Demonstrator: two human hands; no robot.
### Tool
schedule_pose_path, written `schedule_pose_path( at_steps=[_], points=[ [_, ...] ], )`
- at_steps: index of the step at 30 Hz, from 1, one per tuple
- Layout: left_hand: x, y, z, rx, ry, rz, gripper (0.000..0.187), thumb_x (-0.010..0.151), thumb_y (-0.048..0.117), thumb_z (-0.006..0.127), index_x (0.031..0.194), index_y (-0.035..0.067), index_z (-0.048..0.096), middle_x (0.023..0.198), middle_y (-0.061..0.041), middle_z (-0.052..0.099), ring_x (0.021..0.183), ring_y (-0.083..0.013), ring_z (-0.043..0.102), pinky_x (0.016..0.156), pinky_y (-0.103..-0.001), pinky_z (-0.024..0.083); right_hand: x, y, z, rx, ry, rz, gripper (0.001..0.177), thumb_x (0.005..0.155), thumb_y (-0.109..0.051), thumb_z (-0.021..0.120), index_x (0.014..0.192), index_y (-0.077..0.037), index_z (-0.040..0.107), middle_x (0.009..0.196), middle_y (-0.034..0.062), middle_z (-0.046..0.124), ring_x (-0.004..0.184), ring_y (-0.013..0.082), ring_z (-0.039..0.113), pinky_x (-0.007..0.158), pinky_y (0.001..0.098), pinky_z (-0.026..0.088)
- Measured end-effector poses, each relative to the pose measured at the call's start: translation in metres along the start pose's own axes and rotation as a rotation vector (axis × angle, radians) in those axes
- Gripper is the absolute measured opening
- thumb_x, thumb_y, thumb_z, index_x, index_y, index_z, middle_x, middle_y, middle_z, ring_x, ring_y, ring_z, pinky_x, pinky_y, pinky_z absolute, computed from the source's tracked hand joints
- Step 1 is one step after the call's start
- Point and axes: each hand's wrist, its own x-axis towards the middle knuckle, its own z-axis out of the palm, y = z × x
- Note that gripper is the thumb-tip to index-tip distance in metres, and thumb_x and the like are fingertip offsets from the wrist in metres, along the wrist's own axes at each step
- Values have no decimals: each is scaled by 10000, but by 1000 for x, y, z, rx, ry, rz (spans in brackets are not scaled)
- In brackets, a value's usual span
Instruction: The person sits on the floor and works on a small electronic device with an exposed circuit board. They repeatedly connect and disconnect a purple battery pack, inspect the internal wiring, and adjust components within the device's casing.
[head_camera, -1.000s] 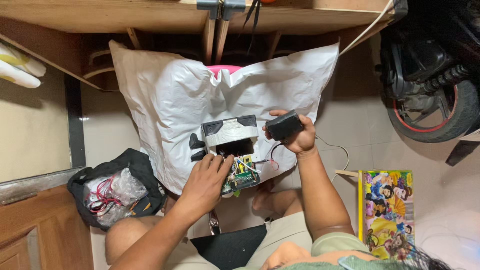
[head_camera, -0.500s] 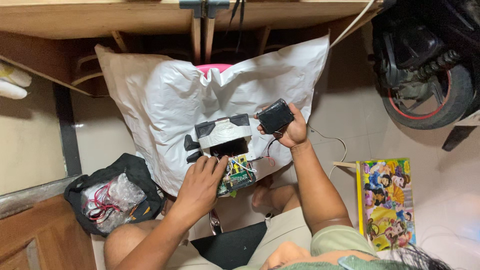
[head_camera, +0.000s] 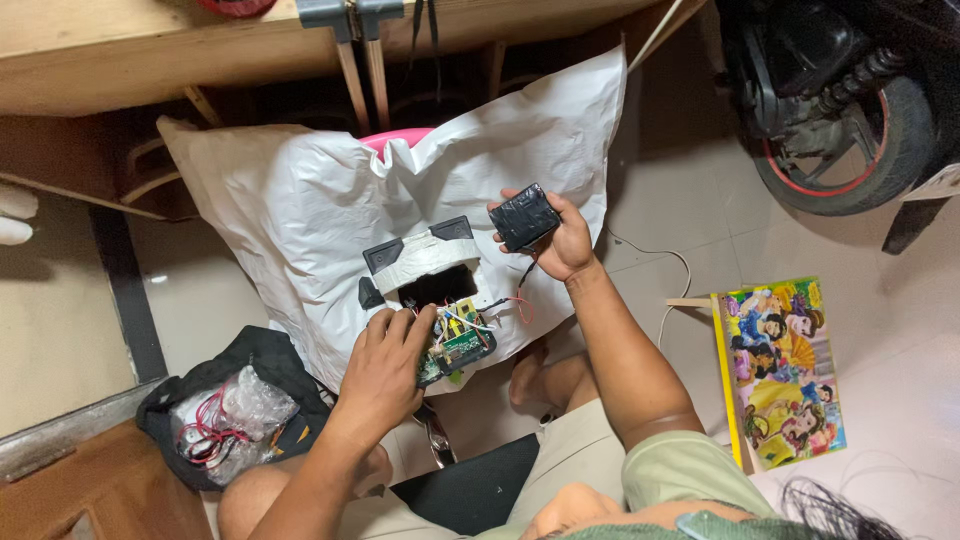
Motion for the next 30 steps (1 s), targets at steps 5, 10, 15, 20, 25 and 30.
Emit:
schedule_pose_path(
  at_steps=[5,10,15,20,25,30],
  points=[
    [0,-1,2,22,1,1,963,540,29,760,1446,39,434,1217,-155,530,1173,-379,485,945,-444,444,-2,0,1,-16,2,-8,666,1029,-450,395,1473,40,473,1388,277,606,1045,397,701,904,491,596],
    [0,-2,1,30,17,12,976,532,42,775,1447,35,433,1220,-163,527,1156,-383,486,938,-449,449,1,0,-2,-14,18,3,652,1028,-458,391,1480,5,476,1354,246,631,1050,382,701,925,503,583],
    [1,-1,-1,24,-16,0,1004,504,45,786,1444,39,431,1209,-162,527,1153,-386,486,937,-453,447,2,1,-7,-13,46,-22,647,1043,-467,399,1455,19,509,1257,232,673,1040,379,709,928,521,586],
    [1,-1,-1,16,-14,-13,993,525,45,792,1450,50,431,1198,-154,529,1159,-383,488,951,-452,448,4,2,-11,-2,76,-52,615,1036,-453,402,1400,22,543,1235,227,691,1009,381,721,911,523,595],
    [2,0,-1,32,-30,-29,982,541,50,787,1453,65,424,1200,-147,533,1161,-377,487,943,-449,448,5,3,-13,11,95,-75,604,1032,-451,407,1372,23,564,1213,235,697,983,386,728,886,525,604],
    [4,0,-1,44,-51,-53,958,557,47,778,1449,79,428,1195,-141,536,1169,-377,485,944,-449,446,5,5,-15,21,91,-89,594,1043,-447,414,1360,28,576,1201,245,700,976,386,729,874,523,606]
  ],
)
